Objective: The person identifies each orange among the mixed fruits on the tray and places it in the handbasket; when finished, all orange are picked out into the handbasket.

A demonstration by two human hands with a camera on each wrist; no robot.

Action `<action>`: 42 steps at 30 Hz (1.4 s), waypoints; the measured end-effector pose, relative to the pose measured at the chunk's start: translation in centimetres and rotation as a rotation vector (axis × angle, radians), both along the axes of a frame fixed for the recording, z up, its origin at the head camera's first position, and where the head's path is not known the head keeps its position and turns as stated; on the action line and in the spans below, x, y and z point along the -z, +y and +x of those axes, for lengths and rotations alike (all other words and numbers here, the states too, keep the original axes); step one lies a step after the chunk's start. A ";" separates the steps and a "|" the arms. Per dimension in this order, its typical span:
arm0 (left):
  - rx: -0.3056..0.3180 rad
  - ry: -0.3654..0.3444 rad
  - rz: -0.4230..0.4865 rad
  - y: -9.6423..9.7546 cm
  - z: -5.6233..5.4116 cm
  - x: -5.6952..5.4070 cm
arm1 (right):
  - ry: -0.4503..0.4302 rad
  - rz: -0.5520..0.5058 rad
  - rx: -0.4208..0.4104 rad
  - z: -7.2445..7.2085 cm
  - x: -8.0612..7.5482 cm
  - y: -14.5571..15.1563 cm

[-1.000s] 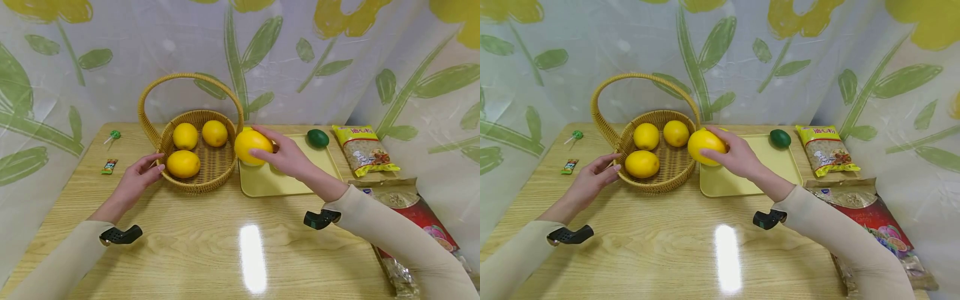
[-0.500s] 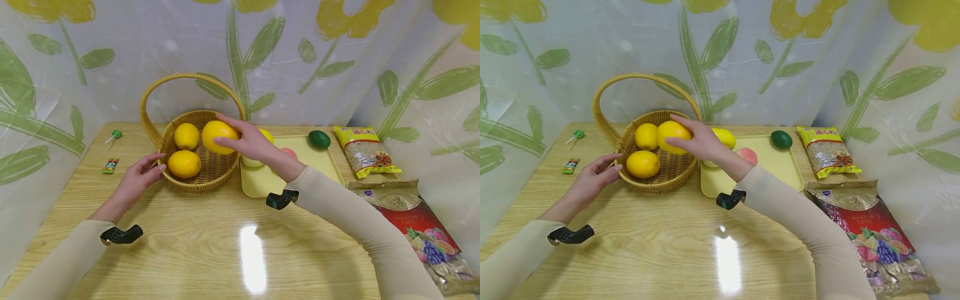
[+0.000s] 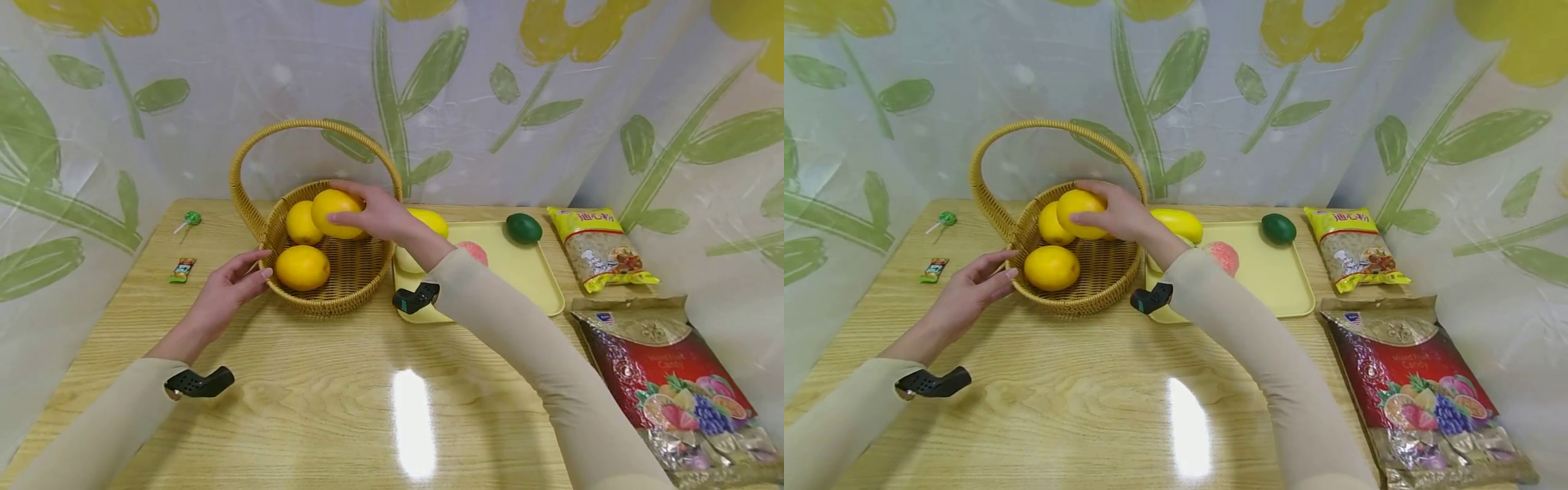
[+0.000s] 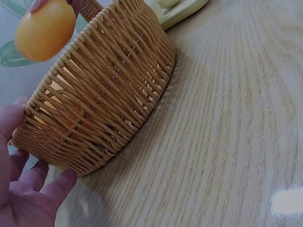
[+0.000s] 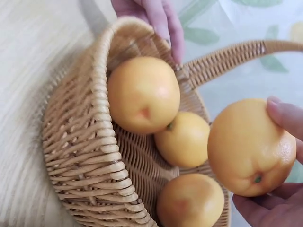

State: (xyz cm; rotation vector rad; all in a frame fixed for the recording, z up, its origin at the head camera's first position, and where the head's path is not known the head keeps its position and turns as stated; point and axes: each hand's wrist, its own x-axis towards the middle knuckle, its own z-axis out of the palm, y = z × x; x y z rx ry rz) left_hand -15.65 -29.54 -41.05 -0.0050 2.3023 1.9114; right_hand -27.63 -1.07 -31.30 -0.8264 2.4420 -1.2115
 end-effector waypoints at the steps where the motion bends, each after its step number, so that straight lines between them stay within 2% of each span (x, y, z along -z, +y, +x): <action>1: -0.002 0.000 0.001 0.0 0.0 0.0 | -0.004 0.009 0.001 -0.2 0.1 -0.2; 5: 0.002 0.004 0.000 0.0 0.0 0.0 | -0.052 0.040 0.007 -0.8 0.4 -0.6; 9: 0.009 0.013 -0.004 -0.1 0.1 0.1 | -0.127 0.072 -0.029 -1.3 0.3 -0.7; 16: 0.013 0.014 0.005 0.0 0.1 0.2 | -0.212 0.284 -0.149 -1.5 0.4 -0.5; 24: 0.007 0.012 0.015 0.1 0.1 0.0 | -0.168 0.403 -0.196 -1.2 1.4 -0.6; 30: 0.001 0.006 0.024 0.1 0.0 -0.1 | -0.140 0.522 -0.250 -0.9 1.5 -0.6; 35: -0.002 0.002 0.022 0.2 -0.1 -0.1 | -0.137 0.523 -0.278 -1.0 1.4 -0.3; 42: 0.004 0.008 0.021 0.2 0.1 -0.1 | -0.141 0.468 -0.310 -1.0 1.4 0.0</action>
